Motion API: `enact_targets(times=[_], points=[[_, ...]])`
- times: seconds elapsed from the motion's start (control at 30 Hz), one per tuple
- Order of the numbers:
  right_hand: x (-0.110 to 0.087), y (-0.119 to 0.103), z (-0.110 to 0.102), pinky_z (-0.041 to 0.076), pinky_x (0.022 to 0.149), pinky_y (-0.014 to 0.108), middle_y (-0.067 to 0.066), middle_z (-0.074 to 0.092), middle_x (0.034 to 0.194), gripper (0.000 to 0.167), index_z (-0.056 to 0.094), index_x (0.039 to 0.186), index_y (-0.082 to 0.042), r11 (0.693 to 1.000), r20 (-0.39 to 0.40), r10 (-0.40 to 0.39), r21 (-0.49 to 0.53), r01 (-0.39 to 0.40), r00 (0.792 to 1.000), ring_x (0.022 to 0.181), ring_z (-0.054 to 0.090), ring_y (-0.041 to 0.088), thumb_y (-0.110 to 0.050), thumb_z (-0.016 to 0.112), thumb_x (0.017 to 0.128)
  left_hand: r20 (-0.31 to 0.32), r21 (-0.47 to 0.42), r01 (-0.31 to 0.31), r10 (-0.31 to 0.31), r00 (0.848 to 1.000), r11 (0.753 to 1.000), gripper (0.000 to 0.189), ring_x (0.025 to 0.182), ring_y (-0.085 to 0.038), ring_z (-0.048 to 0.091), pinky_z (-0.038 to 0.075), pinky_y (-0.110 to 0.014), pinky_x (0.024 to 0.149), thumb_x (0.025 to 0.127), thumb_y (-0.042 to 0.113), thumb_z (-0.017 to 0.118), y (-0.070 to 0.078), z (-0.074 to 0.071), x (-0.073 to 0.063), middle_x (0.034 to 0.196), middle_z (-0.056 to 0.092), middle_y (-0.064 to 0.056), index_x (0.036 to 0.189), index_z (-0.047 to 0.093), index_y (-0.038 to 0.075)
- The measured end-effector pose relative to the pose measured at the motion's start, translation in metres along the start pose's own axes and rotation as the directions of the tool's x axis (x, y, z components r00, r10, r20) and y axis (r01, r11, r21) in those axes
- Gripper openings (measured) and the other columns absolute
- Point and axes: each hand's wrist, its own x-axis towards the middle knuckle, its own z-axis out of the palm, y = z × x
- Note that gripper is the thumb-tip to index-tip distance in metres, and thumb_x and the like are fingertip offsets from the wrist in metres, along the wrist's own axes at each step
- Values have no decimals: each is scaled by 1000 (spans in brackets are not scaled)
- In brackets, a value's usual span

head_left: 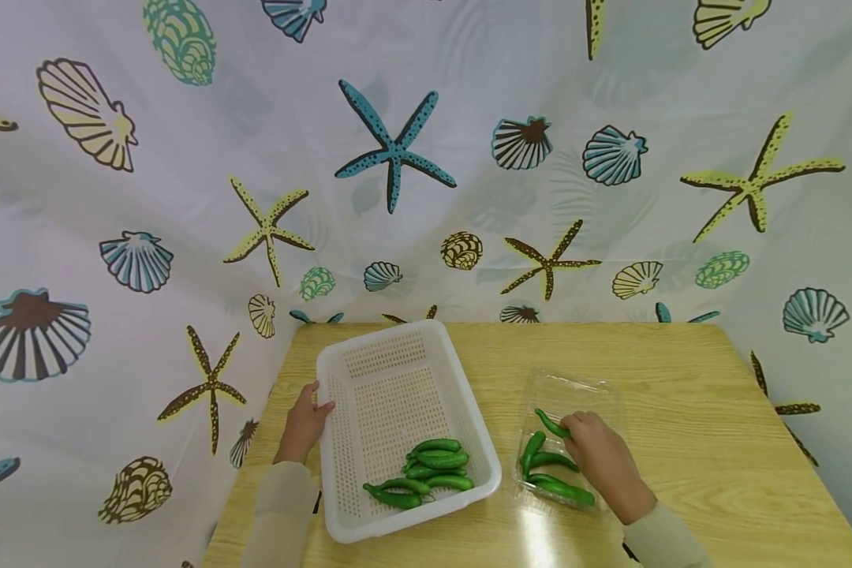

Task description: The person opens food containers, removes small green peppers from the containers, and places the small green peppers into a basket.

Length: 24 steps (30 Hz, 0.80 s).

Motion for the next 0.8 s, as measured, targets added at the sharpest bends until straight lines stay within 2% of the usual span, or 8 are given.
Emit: enact_targets(times=[0.33, 0.8], points=[[23, -19, -9, 50, 59, 28, 3, 59, 81, 24, 65, 90, -4, 998, -46, -66, -26, 65, 997, 76, 57, 18, 0, 79, 70, -5, 2, 3, -3, 1000, 1000, 58, 113, -42, 49, 39, -55, 89, 95, 15, 54, 1, 1, 0, 126, 47, -33, 144, 26, 2], [54, -49, -7, 49, 60, 27, 2, 60, 83, 20, 66, 90, -5, 993, -66, -114, 16, 115, 991, 77, 56, 18, -1, 77, 73, -4, 13, 10, -10, 1000, 1000, 58, 115, -43, 48, 39, -55, 90, 95, 15, 54, 0, 1, 2, 126, 47, -33, 144, 25, 3]])
